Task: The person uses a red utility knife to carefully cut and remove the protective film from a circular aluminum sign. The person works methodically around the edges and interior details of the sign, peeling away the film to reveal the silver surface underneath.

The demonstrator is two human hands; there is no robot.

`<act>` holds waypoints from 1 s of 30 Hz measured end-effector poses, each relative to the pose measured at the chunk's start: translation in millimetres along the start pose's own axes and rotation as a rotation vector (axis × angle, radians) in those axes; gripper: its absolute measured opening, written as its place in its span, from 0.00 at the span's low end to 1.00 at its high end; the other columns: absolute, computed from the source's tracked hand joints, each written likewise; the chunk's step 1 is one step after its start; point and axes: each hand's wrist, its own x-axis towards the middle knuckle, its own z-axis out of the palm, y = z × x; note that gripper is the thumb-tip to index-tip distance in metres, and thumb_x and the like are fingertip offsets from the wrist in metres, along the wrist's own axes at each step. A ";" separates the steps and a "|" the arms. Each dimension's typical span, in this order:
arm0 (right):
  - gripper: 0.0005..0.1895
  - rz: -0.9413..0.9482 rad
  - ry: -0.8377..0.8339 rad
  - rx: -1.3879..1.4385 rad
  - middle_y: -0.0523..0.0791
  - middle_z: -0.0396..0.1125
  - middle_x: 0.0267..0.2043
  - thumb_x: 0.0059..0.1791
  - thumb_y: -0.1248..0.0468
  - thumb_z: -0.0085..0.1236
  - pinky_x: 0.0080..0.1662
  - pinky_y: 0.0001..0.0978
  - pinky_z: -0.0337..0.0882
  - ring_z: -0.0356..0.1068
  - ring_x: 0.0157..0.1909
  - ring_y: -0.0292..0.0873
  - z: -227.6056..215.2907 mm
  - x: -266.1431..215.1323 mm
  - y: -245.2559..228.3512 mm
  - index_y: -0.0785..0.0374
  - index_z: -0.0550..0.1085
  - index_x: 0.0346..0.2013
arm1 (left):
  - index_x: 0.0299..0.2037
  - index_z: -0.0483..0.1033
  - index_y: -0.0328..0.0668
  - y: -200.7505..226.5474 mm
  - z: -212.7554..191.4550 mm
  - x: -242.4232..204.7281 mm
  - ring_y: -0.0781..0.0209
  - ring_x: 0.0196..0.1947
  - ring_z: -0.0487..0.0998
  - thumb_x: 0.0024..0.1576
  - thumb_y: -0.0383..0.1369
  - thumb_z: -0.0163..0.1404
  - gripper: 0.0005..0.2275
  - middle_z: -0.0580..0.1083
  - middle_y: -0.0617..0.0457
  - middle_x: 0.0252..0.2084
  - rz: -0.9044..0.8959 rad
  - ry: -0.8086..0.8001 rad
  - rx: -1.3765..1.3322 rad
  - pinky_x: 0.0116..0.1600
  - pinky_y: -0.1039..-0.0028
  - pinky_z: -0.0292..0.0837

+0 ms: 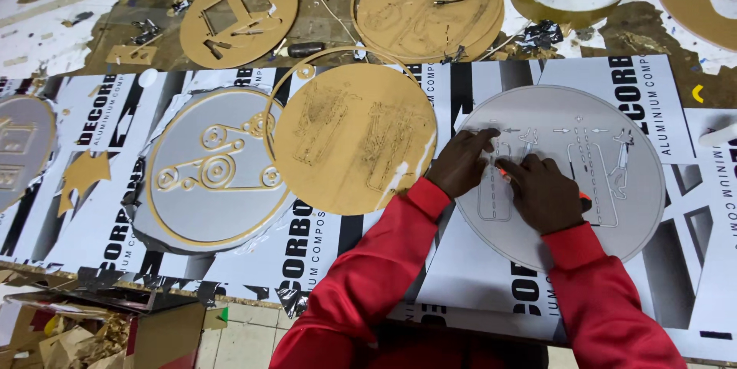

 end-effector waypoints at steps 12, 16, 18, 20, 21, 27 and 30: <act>0.22 0.058 -0.119 0.038 0.42 0.69 0.49 0.56 0.54 0.46 0.43 0.47 0.82 0.72 0.53 0.47 -20.5 3.1 -8.1 0.33 0.70 0.66 | 0.64 0.65 0.42 -4.9 12.7 -7.6 0.39 0.51 0.77 0.57 0.19 0.53 0.24 0.79 0.45 0.44 0.047 0.106 0.036 0.55 0.54 0.74; 0.22 0.052 -0.115 0.008 0.43 0.69 0.49 0.57 0.53 0.44 0.45 0.48 0.82 0.72 0.54 0.47 -11.4 4.7 -7.0 0.34 0.69 0.66 | 0.63 0.66 0.38 -0.6 6.9 -6.9 0.37 0.52 0.77 0.58 0.19 0.53 0.21 0.78 0.41 0.45 0.070 0.083 0.068 0.57 0.53 0.73; 0.22 0.064 -0.101 -0.005 0.42 0.69 0.50 0.57 0.53 0.46 0.44 0.47 0.82 0.72 0.54 0.47 -2.5 5.1 -6.2 0.34 0.70 0.66 | 0.65 0.63 0.36 -4.1 9.8 -5.4 0.39 0.53 0.77 0.55 0.18 0.56 0.27 0.78 0.41 0.46 0.113 0.022 0.109 0.61 0.55 0.72; 0.23 0.057 -0.093 -0.029 0.43 0.69 0.50 0.55 0.53 0.48 0.45 0.48 0.82 0.72 0.55 0.48 1.8 5.0 -5.8 0.35 0.70 0.66 | 0.64 0.63 0.38 -5.6 15.5 -2.7 0.40 0.53 0.77 0.53 0.19 0.57 0.28 0.79 0.43 0.45 0.094 -0.012 0.167 0.59 0.55 0.72; 0.24 0.051 -0.085 -0.047 0.43 0.69 0.51 0.53 0.54 0.51 0.45 0.48 0.82 0.72 0.56 0.49 4.4 5.6 -6.0 0.36 0.70 0.65 | 0.64 0.63 0.40 -7.2 17.8 -0.9 0.40 0.54 0.77 0.51 0.20 0.57 0.29 0.79 0.45 0.44 0.074 -0.049 0.228 0.58 0.56 0.72; 0.26 0.033 -0.012 -0.131 0.46 0.68 0.49 0.50 0.56 0.54 0.43 0.42 0.80 0.72 0.53 0.50 -3.7 -4.9 -21.6 0.40 0.70 0.65 | 0.57 0.67 0.36 4.8 8.0 -2.7 0.42 0.43 0.79 0.50 0.17 0.55 0.23 0.77 0.42 0.35 0.181 -0.027 0.265 0.48 0.59 0.74; 0.27 0.022 0.049 -0.153 0.47 0.68 0.48 0.51 0.57 0.54 0.42 0.38 0.78 0.73 0.51 0.49 11.8 -5.5 -19.5 0.38 0.68 0.67 | 0.57 0.65 0.36 -0.8 10.0 1.0 0.40 0.41 0.78 0.50 0.16 0.54 0.23 0.77 0.41 0.34 0.186 -0.026 0.205 0.47 0.59 0.73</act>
